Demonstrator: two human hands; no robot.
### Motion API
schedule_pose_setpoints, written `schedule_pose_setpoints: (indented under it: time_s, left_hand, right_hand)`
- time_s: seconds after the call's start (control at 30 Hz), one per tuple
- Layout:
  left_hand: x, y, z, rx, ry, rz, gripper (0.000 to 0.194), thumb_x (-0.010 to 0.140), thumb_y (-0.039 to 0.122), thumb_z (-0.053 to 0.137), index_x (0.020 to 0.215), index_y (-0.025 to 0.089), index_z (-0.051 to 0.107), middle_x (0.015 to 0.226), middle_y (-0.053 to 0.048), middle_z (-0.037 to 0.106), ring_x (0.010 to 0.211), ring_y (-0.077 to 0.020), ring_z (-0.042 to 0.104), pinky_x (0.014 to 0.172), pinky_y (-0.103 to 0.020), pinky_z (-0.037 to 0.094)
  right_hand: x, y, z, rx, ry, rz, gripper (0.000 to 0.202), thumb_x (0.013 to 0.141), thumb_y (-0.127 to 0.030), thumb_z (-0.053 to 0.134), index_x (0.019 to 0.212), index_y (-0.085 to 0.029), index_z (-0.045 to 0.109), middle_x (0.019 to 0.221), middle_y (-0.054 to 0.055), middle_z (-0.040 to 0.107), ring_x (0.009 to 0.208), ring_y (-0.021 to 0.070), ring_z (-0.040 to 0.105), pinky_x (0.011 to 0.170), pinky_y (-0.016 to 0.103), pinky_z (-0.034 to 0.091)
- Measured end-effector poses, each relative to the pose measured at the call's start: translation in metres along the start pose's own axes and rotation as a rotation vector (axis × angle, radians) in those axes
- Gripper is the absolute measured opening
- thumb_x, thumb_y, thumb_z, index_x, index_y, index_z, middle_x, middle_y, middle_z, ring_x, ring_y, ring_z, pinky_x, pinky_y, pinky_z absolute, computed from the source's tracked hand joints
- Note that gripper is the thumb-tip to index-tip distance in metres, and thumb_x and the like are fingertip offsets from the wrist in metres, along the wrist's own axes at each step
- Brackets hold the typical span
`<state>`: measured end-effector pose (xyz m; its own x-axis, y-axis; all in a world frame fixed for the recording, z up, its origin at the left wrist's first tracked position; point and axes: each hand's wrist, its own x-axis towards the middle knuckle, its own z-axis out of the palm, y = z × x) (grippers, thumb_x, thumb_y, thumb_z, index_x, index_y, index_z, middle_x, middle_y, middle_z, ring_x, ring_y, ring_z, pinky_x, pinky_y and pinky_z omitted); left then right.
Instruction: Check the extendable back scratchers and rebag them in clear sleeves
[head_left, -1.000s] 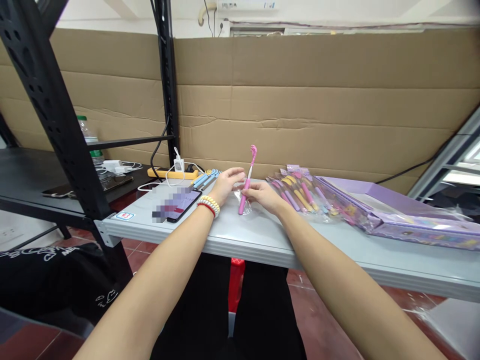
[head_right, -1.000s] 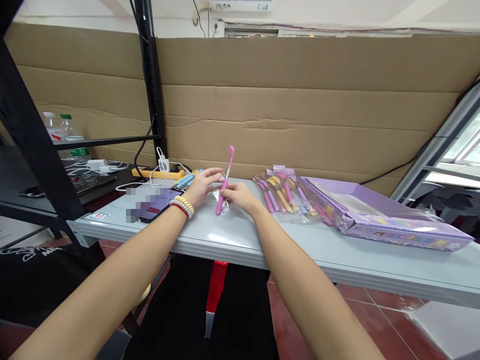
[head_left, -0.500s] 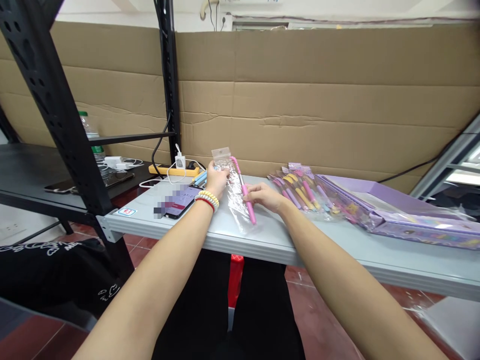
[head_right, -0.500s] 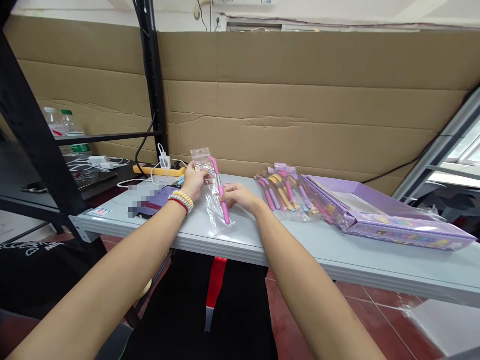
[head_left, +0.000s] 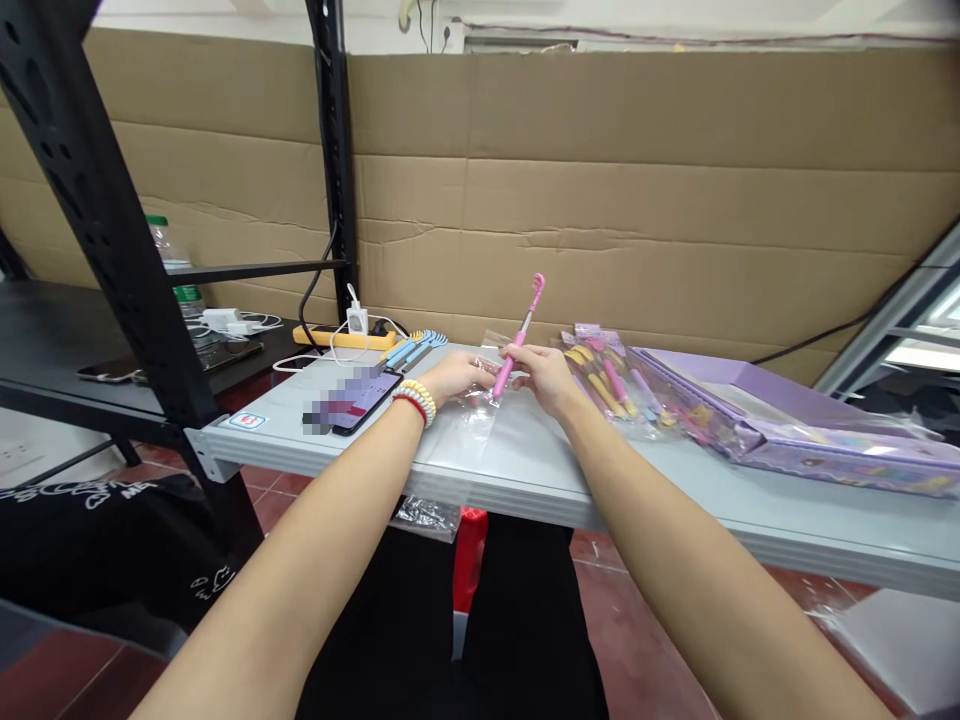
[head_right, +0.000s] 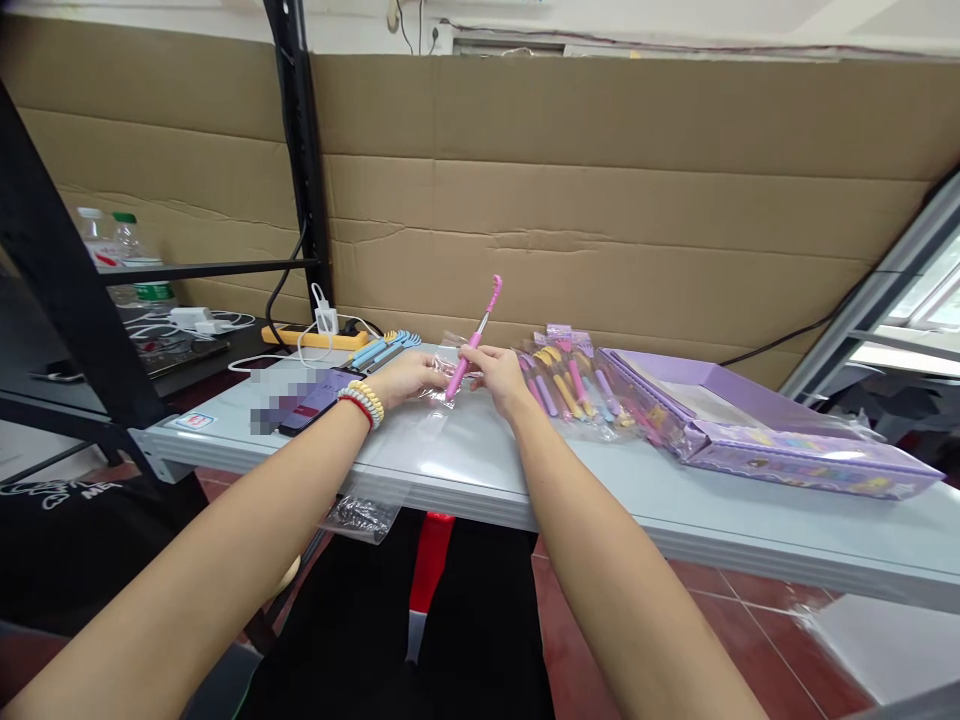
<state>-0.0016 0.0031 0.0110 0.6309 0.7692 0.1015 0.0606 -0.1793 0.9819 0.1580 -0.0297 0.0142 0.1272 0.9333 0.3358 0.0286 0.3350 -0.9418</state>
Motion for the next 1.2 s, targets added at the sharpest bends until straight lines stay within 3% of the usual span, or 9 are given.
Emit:
schedule_pose_setpoints:
  time_s: [0.1,0.23,0.4,0.53,0.63,0.77,0.97,1.07,1.2]
  left_hand:
    - [0.001,-0.001,0.001,-0.012,-0.033,-0.007,0.014,0.065,0.021,0.072,0.076,0.013,0.068,0.07,-0.004,0.066,0.058,-0.0126,0.059,0.052,-0.024,0.043]
    - [-0.001,0.001,0.002,-0.078,0.127,-0.004,0.021,0.073,0.027,0.069,0.088,0.012,0.064,0.072,-0.004,0.066,0.052,-0.0093,0.055,0.05,-0.023,0.039]
    - [-0.003,0.005,0.002,-0.144,0.282,0.053,0.051,0.071,0.016,0.071,0.119,0.015,0.052,0.085,-0.005,0.069,0.064,-0.0121,0.062,0.057,-0.023,0.044]
    - [-0.002,0.005,0.001,-0.127,0.269,0.093,0.022,0.078,0.017,0.064,0.1,0.012,0.063,0.08,-0.005,0.069,0.063,-0.0115,0.062,0.057,-0.023,0.044]
    - [0.001,0.004,0.0,-0.076,0.286,0.111,0.01,0.082,0.015,0.058,0.085,0.01,0.066,0.072,-0.005,0.068,0.055,-0.009,0.058,0.052,-0.021,0.041]
    - [0.003,0.002,0.0,-0.073,0.303,0.146,0.002,0.077,0.011,0.064,0.078,0.01,0.065,0.061,-0.002,0.064,0.049,-0.0082,0.055,0.052,-0.022,0.042]
    - [0.004,-0.001,0.001,-0.085,0.309,0.099,0.022,0.071,0.008,0.072,0.088,0.011,0.059,0.057,0.0,0.064,0.053,-0.0118,0.06,0.057,-0.025,0.049]
    - [0.004,-0.003,0.001,-0.024,0.306,0.123,0.021,0.071,0.009,0.072,0.087,0.011,0.058,0.055,0.0,0.063,0.049,-0.0109,0.058,0.054,-0.025,0.048]
    - [0.006,-0.006,-0.002,0.071,0.293,0.166,0.016,0.068,0.013,0.076,0.076,0.01,0.062,0.053,0.0,0.062,0.046,-0.0094,0.055,0.05,-0.023,0.045]
  right_hand:
    - [-0.003,-0.002,0.0,-0.037,-0.028,0.011,0.031,0.053,-0.041,0.077,0.059,-0.014,0.065,0.062,0.005,0.062,0.057,0.0126,0.055,0.042,0.021,0.039]
    - [-0.005,-0.003,-0.001,-0.05,-0.056,0.021,0.028,0.055,-0.039,0.076,0.06,-0.013,0.067,0.06,0.005,0.062,0.055,0.0112,0.053,0.043,0.022,0.037]
    - [-0.007,-0.001,-0.001,-0.078,-0.201,0.074,0.026,0.056,-0.037,0.076,0.061,-0.012,0.069,0.059,0.004,0.06,0.055,0.0108,0.052,0.047,0.023,0.037]
    - [-0.007,0.0,-0.001,-0.104,-0.245,0.126,0.024,0.057,-0.035,0.075,0.061,-0.013,0.07,0.062,0.005,0.063,0.058,0.0123,0.054,0.053,0.025,0.04]
    - [-0.006,0.001,-0.001,-0.104,-0.197,0.113,0.023,0.054,-0.035,0.077,0.06,-0.014,0.07,0.062,0.003,0.062,0.058,0.0113,0.052,0.055,0.025,0.039]
    - [-0.004,0.002,-0.001,-0.105,-0.128,0.054,0.026,0.053,-0.037,0.079,0.063,-0.015,0.07,0.06,0.001,0.06,0.058,0.0105,0.05,0.053,0.025,0.036]
    - [-0.003,0.001,-0.002,-0.035,-0.01,-0.001,0.042,0.051,-0.053,0.079,0.064,-0.015,0.066,0.044,-0.006,0.041,0.041,0.0056,0.033,0.04,0.022,0.024]
    - [-0.002,0.0,-0.001,0.066,0.01,-0.026,0.047,0.051,-0.057,0.08,0.064,-0.017,0.058,0.043,-0.008,0.039,0.038,0.0058,0.036,0.037,0.021,0.024]
    - [0.0,-0.001,-0.001,0.131,0.092,-0.05,0.047,0.061,-0.056,0.076,0.067,-0.019,0.049,0.047,-0.007,0.044,0.039,0.0058,0.04,0.035,0.019,0.027]
